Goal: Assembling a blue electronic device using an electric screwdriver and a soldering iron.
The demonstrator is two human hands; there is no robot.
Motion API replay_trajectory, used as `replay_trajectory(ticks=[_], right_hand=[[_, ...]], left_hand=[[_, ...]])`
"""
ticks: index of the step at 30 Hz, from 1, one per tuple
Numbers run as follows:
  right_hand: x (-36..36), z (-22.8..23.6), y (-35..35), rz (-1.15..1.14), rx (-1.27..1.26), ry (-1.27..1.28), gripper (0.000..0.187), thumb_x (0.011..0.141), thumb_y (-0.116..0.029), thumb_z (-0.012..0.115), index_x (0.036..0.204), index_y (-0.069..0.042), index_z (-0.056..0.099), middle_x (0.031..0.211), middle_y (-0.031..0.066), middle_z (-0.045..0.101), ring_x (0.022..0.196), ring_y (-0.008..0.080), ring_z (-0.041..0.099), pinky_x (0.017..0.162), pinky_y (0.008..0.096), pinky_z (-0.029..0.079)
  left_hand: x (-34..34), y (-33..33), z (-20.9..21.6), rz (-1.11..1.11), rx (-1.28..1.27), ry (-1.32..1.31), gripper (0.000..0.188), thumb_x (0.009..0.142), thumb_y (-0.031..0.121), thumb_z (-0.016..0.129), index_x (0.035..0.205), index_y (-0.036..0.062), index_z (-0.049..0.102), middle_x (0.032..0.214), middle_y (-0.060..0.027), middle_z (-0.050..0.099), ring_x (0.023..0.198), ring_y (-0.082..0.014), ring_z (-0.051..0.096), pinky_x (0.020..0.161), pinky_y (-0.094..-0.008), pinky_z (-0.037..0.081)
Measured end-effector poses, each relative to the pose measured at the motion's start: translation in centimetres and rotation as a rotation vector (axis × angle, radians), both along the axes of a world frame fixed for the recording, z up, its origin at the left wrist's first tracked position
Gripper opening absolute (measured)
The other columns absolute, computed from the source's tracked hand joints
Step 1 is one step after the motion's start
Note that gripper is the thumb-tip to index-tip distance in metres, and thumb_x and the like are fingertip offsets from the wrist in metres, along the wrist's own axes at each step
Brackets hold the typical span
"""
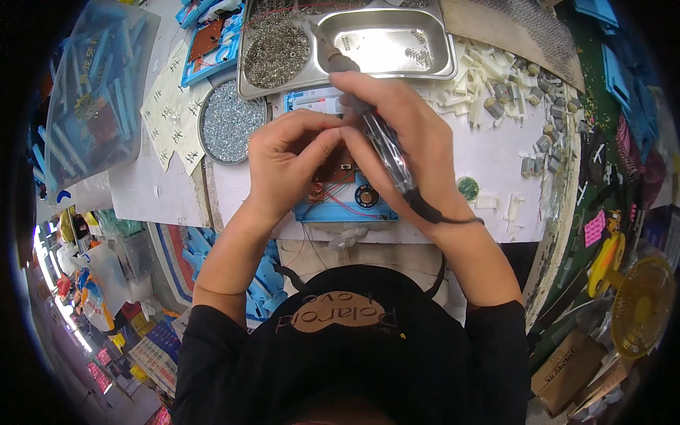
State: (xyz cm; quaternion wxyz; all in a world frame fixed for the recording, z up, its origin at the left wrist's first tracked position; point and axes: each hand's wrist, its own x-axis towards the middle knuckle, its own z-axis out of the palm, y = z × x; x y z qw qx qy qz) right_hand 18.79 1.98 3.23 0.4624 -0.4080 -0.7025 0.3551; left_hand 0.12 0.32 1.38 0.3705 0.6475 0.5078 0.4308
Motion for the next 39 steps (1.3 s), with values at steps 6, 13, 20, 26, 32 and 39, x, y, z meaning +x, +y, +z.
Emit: replay_trajectory(ticks=[6,13,20,26,32,39], right_hand=[[-0.7,-1.1,0.1,-0.064,0.092,-0.042,0.046,0.083,0.008,0.074,0.126,-0.006,0.067,0.104,0.0129,0.071,0.087,0.0238,0.070,0.078,0.0320,0.056],[-1.2,-1.4,0.0,-0.111,0.080,0.019,0.045,0.080,0.009,0.076,0.123,-0.005,0.069,0.100,0.0118,0.070,0.084,0.0230,0.069,0.076,0.0304,0.055],[2.0,-0.4,-0.9,-0.128,0.180,-0.110,0.045,0.079,0.008,0.078,0.121,-0.002,0.069,0.099,0.0101,0.069,0.083,0.0200,0.067,0.077,0.0305,0.054],[5.7,-0.1,-2.0,0.026,0.261,-0.052,0.031,0.081,-0.001,0.080,0.110,0.000,0.068,0.081,0.0110,0.066,0.066,0.0190,0.056,0.061,0.0283,0.043],[6.1,0.3,-2.4,0.116,0.271,-0.121,0.030,0.079,-0.001,0.077,0.107,0.002,0.066,0.075,0.0117,0.065,0.058,0.0217,0.057,0.053,0.0310,0.043],[5.4,-0.1,-2.1,0.147,0.298,-0.191,0.029,0.079,-0.003,0.078,0.106,0.002,0.067,0.072,0.0105,0.065,0.055,0.0220,0.056,0.052,0.0314,0.043]], left_hand=[[-0.1,-0.6,-0.3,0.067,-0.070,-0.010,0.012,0.087,0.007,0.078,0.097,0.0024,0.075,0.084,-0.0106,0.072,0.072,-0.0200,0.071,0.062,-0.0312,0.054],[-0.2,-0.2,-0.2,0.054,0.165,0.101,0.007,0.086,0.004,0.076,0.091,0.0007,0.072,0.098,-0.0096,0.061,0.071,-0.0162,0.065,0.065,-0.0303,0.053],[-0.1,0.2,0.1,0.090,0.056,0.139,0.006,0.082,0.003,0.074,0.083,0.0000,0.069,0.101,-0.0103,0.053,0.069,-0.0153,0.062,0.062,-0.0290,0.052],[0.1,0.3,-0.9,0.111,0.060,0.132,0.007,0.079,0.004,0.074,0.081,0.0009,0.069,0.098,-0.0107,0.054,0.071,-0.0186,0.061,0.063,-0.0311,0.052],[0.0,0.4,-0.6,0.127,0.084,0.155,0.006,0.079,0.004,0.073,0.081,0.0011,0.069,0.098,-0.0110,0.054,0.071,-0.0190,0.060,0.064,-0.0316,0.052],[0.0,0.4,-0.8,0.126,0.091,0.139,0.007,0.079,0.004,0.074,0.081,0.0008,0.068,0.098,-0.0111,0.055,0.072,-0.0193,0.061,0.064,-0.0315,0.052]])
